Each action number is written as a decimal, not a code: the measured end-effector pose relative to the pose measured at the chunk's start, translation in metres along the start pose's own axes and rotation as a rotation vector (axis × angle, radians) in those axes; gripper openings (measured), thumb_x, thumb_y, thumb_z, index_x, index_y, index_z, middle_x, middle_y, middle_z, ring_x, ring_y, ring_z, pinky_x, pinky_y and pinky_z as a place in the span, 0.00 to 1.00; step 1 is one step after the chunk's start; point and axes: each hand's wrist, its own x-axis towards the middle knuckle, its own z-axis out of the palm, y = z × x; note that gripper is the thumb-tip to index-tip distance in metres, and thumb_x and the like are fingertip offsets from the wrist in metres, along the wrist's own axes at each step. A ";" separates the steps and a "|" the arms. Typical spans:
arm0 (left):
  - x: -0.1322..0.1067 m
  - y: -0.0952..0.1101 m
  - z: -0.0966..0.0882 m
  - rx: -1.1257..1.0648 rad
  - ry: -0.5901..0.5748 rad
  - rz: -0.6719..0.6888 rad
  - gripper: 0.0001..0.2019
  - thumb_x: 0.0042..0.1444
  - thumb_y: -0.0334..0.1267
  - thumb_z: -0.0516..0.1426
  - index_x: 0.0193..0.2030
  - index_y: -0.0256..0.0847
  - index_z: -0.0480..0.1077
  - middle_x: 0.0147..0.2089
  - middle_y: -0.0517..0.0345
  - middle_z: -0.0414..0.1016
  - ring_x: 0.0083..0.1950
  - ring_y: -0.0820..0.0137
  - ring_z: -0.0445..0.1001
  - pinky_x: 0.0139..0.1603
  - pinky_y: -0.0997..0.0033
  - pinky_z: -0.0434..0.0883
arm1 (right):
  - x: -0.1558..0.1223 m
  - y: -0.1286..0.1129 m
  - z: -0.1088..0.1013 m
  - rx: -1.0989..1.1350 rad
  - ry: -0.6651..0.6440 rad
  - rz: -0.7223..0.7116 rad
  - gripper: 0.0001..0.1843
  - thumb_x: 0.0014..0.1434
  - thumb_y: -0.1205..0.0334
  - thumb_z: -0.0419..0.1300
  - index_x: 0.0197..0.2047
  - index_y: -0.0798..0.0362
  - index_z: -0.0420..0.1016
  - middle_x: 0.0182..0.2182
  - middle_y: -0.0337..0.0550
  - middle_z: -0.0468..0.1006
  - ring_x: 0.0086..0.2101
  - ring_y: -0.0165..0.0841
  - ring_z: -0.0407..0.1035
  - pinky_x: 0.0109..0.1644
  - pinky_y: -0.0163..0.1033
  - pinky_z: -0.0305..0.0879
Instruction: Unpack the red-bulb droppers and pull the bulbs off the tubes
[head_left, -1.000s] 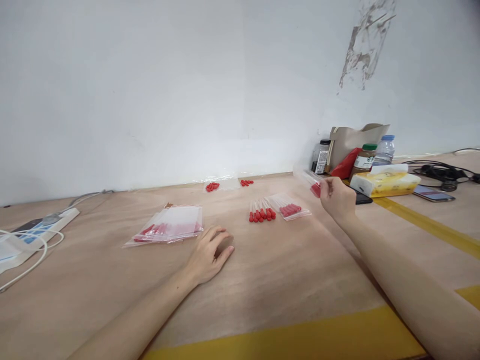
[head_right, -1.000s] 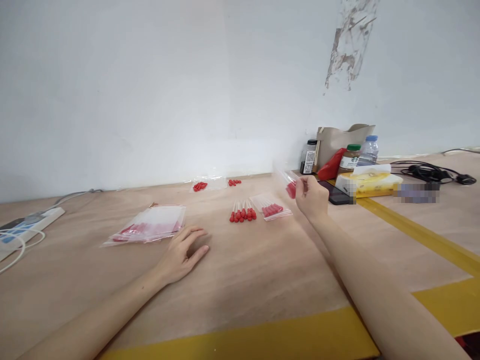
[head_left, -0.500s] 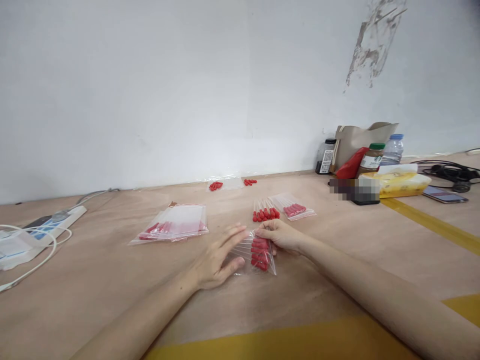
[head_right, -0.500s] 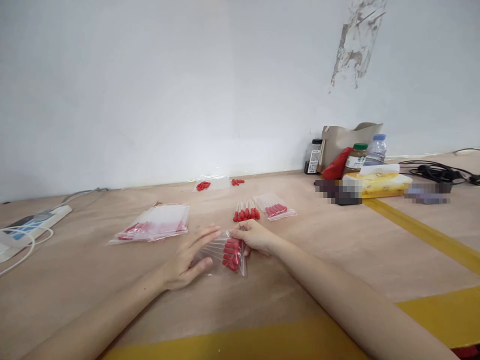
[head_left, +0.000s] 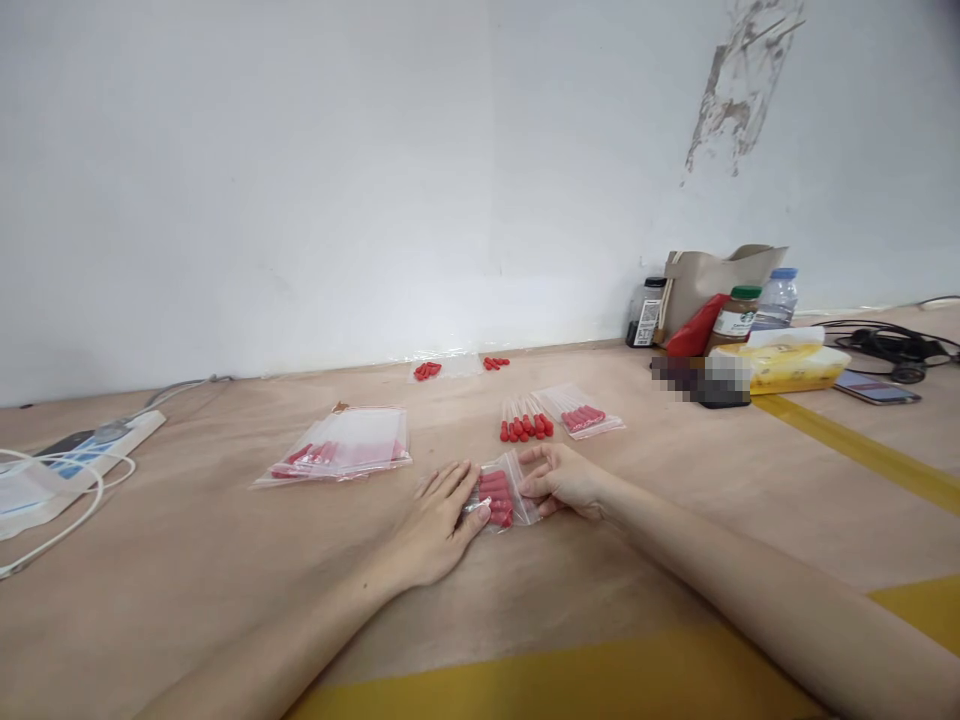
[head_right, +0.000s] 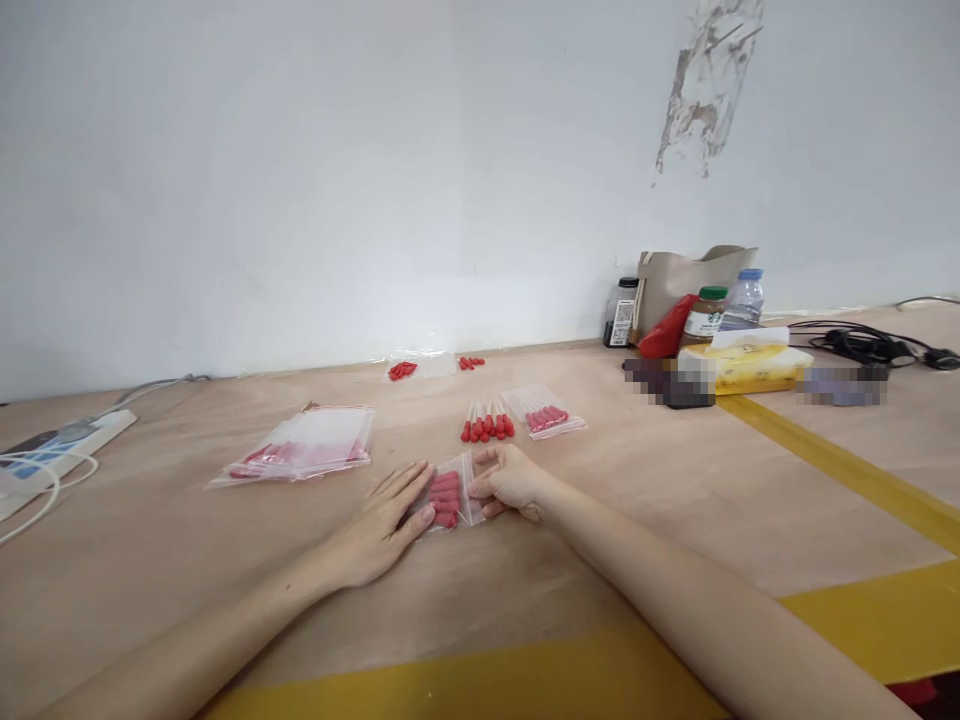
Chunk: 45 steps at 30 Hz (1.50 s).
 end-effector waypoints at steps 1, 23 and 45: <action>0.001 0.002 -0.002 -0.011 0.001 -0.015 0.27 0.59 0.50 0.43 0.62 0.39 0.51 0.63 0.45 0.53 0.63 0.59 0.51 0.59 0.53 0.55 | 0.001 0.001 0.001 -0.008 -0.002 -0.007 0.23 0.41 0.76 0.62 0.39 0.55 0.58 0.16 0.33 0.71 0.16 0.26 0.66 0.15 0.28 0.62; 0.058 -0.011 -0.008 0.082 0.325 0.775 0.12 0.60 0.34 0.47 0.43 0.40 0.70 0.43 0.53 0.75 0.49 0.69 0.69 0.49 0.67 0.69 | 0.010 0.009 0.001 -0.043 -0.110 -0.194 0.31 0.32 0.58 0.70 0.33 0.52 0.53 0.15 0.28 0.69 0.14 0.24 0.63 0.14 0.26 0.54; 0.056 -0.020 -0.001 0.155 0.304 0.633 0.09 0.58 0.27 0.46 0.37 0.38 0.66 0.41 0.56 0.73 0.43 0.73 0.71 0.44 0.74 0.67 | 0.017 0.017 -0.010 -1.371 0.120 -1.412 0.14 0.59 0.68 0.45 0.31 0.53 0.71 0.27 0.43 0.73 0.29 0.29 0.64 0.31 0.34 0.56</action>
